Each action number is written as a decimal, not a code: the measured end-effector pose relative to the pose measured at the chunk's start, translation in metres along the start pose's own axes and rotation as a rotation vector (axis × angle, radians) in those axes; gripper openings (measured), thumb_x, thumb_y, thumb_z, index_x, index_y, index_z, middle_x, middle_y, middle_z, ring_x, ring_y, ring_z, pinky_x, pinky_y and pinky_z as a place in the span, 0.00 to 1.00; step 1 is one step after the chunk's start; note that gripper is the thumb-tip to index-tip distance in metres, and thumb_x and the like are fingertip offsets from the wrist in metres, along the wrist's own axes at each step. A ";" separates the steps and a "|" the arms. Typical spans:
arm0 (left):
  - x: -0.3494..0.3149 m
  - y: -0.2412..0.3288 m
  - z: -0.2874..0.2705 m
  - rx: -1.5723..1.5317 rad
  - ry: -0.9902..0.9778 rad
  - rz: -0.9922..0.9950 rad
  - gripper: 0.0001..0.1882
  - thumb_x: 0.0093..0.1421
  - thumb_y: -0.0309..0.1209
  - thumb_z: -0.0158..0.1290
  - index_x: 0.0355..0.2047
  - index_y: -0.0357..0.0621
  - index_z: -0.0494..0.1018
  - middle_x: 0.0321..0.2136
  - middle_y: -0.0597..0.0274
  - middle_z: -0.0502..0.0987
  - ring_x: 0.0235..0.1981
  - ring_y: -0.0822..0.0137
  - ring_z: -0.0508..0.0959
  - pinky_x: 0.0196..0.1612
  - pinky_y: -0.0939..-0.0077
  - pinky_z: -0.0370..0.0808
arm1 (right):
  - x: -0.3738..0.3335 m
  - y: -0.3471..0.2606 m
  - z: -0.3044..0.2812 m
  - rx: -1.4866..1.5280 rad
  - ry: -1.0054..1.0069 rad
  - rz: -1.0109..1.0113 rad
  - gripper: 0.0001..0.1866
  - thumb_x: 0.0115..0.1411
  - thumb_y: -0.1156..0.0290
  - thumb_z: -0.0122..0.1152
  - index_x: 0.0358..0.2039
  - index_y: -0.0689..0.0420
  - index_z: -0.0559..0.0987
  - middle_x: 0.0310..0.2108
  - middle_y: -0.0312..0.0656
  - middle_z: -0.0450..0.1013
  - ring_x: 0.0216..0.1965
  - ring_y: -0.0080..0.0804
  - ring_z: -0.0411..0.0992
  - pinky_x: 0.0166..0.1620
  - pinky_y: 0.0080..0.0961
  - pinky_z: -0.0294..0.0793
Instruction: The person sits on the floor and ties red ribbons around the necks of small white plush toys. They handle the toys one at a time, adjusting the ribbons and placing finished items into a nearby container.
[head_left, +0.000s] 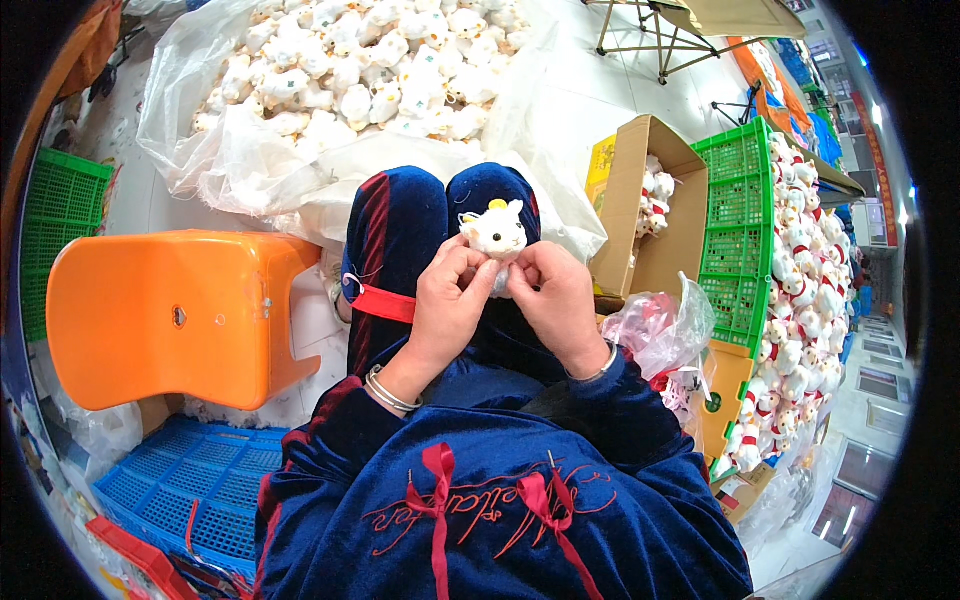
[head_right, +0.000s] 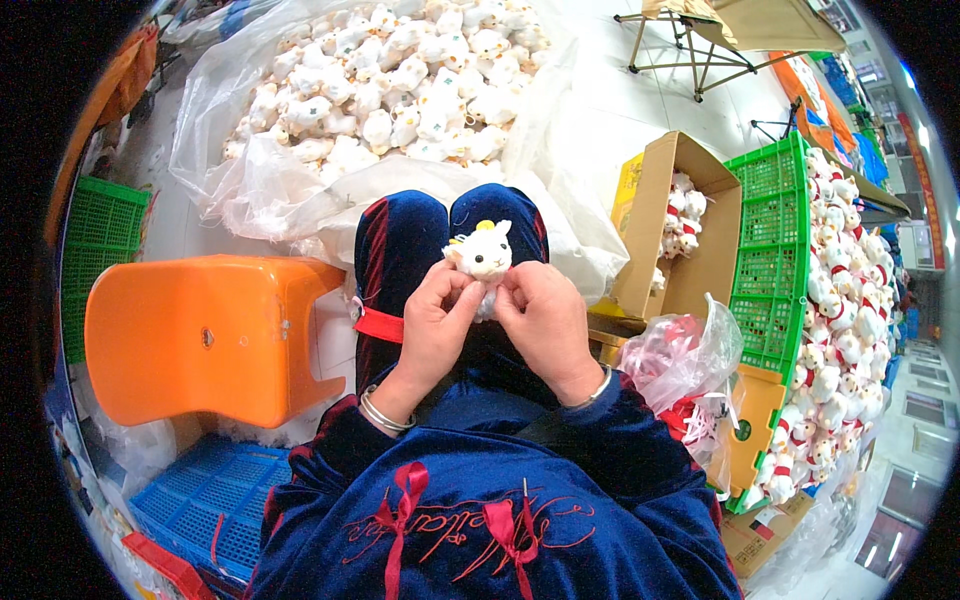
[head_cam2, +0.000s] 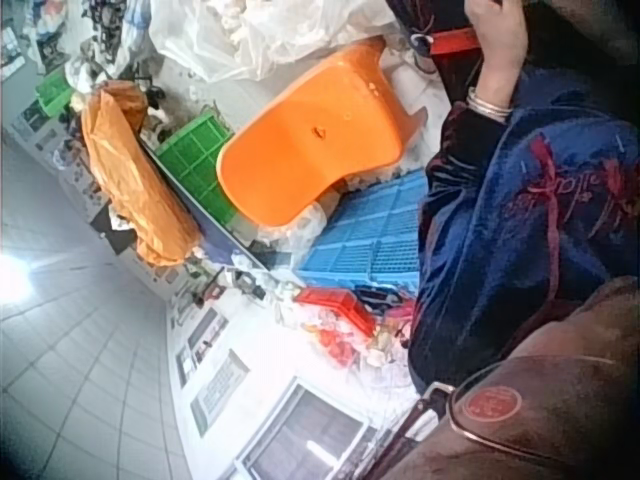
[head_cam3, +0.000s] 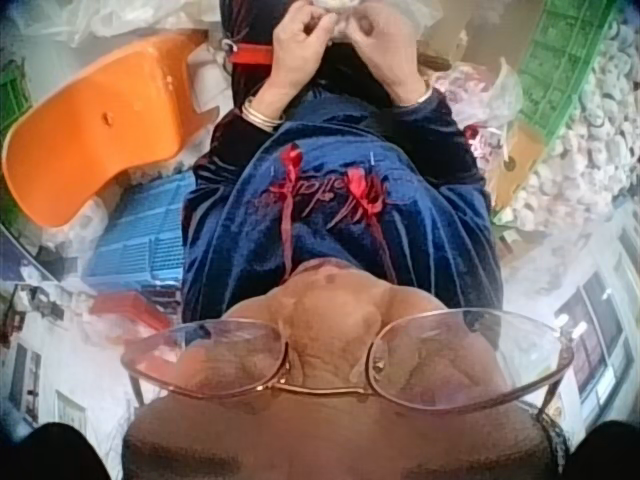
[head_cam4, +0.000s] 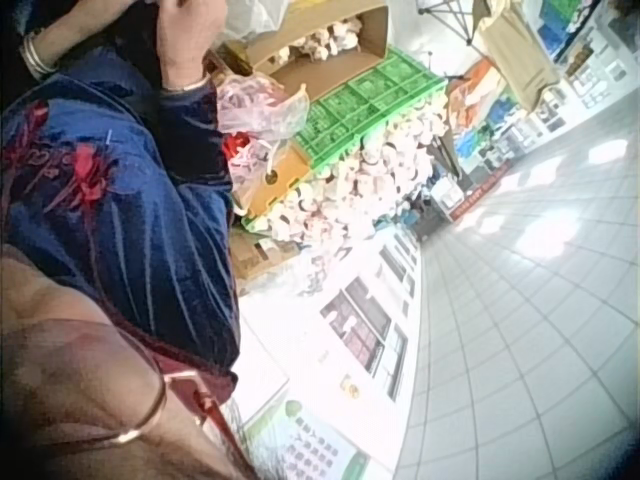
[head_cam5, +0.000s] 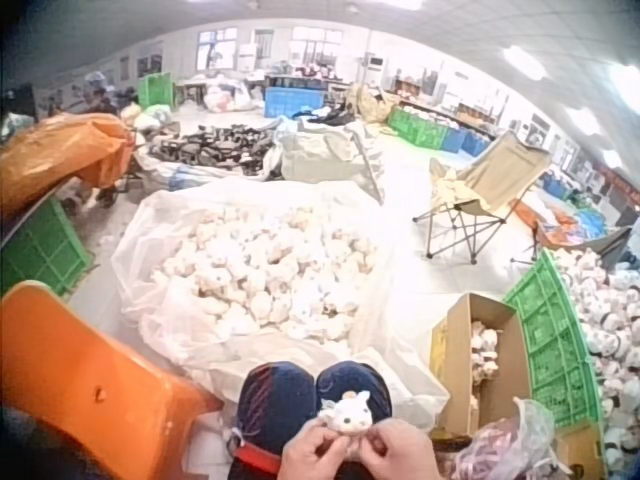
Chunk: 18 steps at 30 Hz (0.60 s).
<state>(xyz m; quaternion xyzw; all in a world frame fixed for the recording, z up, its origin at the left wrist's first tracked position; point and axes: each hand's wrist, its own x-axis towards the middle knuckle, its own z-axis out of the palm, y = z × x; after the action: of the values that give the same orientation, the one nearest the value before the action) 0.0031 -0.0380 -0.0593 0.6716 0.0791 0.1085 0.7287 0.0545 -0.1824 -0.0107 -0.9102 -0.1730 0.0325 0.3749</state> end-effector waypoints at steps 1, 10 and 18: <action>0.001 -0.001 0.001 -0.044 0.009 -0.023 0.05 0.66 0.24 0.56 0.33 0.35 0.75 0.38 0.63 0.74 0.33 0.78 0.73 0.33 0.81 0.71 | 0.002 -0.001 -0.001 -0.040 -0.005 -0.056 0.05 0.56 0.74 0.66 0.27 0.58 0.77 0.22 0.42 0.73 0.27 0.42 0.72 0.31 0.33 0.71; 0.001 -0.002 -0.001 -0.168 0.002 -0.123 0.07 0.67 0.26 0.56 0.32 0.35 0.75 0.41 0.65 0.73 0.35 0.79 0.73 0.36 0.84 0.72 | 0.010 -0.004 -0.020 0.025 -0.066 0.073 0.11 0.53 0.75 0.72 0.35 0.61 0.79 0.32 0.46 0.76 0.35 0.39 0.77 0.39 0.31 0.76; 0.001 -0.005 -0.002 -0.107 0.014 -0.071 0.07 0.65 0.25 0.58 0.32 0.34 0.76 0.44 0.58 0.75 0.32 0.79 0.75 0.34 0.83 0.74 | 0.008 -0.011 -0.028 0.393 -0.165 0.279 0.11 0.62 0.78 0.62 0.44 0.65 0.78 0.37 0.43 0.79 0.32 0.25 0.78 0.34 0.21 0.77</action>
<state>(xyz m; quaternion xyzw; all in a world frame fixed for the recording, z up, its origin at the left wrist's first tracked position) 0.0041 -0.0358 -0.0642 0.6276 0.1019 0.0911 0.7665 0.0643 -0.1913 0.0176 -0.8291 -0.0662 0.1909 0.5213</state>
